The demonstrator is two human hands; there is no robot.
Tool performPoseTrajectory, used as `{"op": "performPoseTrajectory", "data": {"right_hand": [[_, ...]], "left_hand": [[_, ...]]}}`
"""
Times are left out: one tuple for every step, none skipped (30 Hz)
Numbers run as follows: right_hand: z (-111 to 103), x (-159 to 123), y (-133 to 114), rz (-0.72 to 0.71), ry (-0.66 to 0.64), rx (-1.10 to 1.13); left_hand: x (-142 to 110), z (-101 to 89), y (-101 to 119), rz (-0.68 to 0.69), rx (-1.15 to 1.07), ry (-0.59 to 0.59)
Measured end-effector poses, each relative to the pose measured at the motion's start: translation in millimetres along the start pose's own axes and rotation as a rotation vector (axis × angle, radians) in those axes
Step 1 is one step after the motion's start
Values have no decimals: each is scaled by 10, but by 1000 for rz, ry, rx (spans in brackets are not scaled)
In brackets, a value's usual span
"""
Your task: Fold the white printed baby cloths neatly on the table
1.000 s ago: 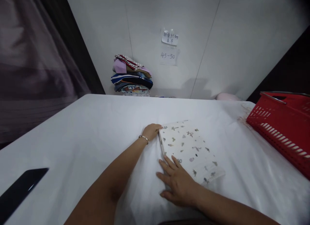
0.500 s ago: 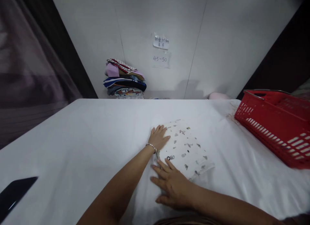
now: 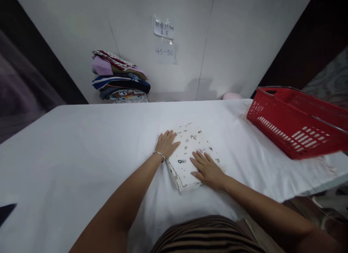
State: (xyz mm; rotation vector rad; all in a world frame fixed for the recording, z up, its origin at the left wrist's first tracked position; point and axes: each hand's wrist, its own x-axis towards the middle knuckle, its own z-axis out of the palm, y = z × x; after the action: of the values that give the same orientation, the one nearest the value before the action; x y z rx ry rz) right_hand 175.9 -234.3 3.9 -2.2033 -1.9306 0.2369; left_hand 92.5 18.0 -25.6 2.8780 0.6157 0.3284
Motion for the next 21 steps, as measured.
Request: {"op": "performPoseTrajectory", "data": {"right_hand": [[-25, -33, 17, -11, -18, 29], [-68, -69, 45, -10, -28, 64], [-117, -110, 89, 11, -20, 93], [-161, -157, 148, 53, 4, 109], [-193, -211, 220, 110, 38, 112], [-205, -270, 300, 173, 73, 113], [-198, -331, 381, 224, 95, 121], [-176, -391, 459, 254, 101, 146], [-146, -447, 527, 266, 92, 192], [-115, -495, 586, 271, 78, 257], [-90, -531, 634, 276, 73, 333], [-78, -556, 673, 290, 84, 411], [-81, -568, 705, 318, 115, 485], [-99, -567, 734, 361, 161, 548], [-129, -554, 761, 415, 213, 594], [-166, -528, 787, 475, 247, 615], [-206, -491, 812, 534, 255, 616], [-243, -443, 835, 584, 240, 602], [-272, -385, 854, 622, 210, 583], [-291, -318, 868, 647, 179, 562], [-299, -245, 876, 659, 157, 542]], "left_hand": [[5, -2, 1, -1, 9, -5], [8, -5, 2, -3, 18, -12], [10, -8, 5, -5, 25, -19], [12, -11, 7, -6, 32, -25], [13, -14, 11, -6, 37, -30], [13, -17, 15, -7, 43, -35], [14, -21, 19, -8, 48, -38], [15, -27, 25, -10, 53, -39], [16, -36, 33, -11, 57, -42], [18, -48, 42, -11, 61, -45], [18, -66, 54, -12, 65, -44], [14, -88, 71, -15, 70, -38], [5, -115, 92, -22, 76, -26], [-15, -146, 121, -34, 81, -10], [-46, -180, 157, -45, 83, 9], [-91, -214, 200, -51, 80, 27], [-151, -246, 249, -47, 74, 36], [-224, -273, 301, -32, 64, 34], [-308, -295, 353, -9, 53, 24], [-398, -310, 401, 17, 43, 10], [-488, -318, 441, 43, 34, -7]]}}
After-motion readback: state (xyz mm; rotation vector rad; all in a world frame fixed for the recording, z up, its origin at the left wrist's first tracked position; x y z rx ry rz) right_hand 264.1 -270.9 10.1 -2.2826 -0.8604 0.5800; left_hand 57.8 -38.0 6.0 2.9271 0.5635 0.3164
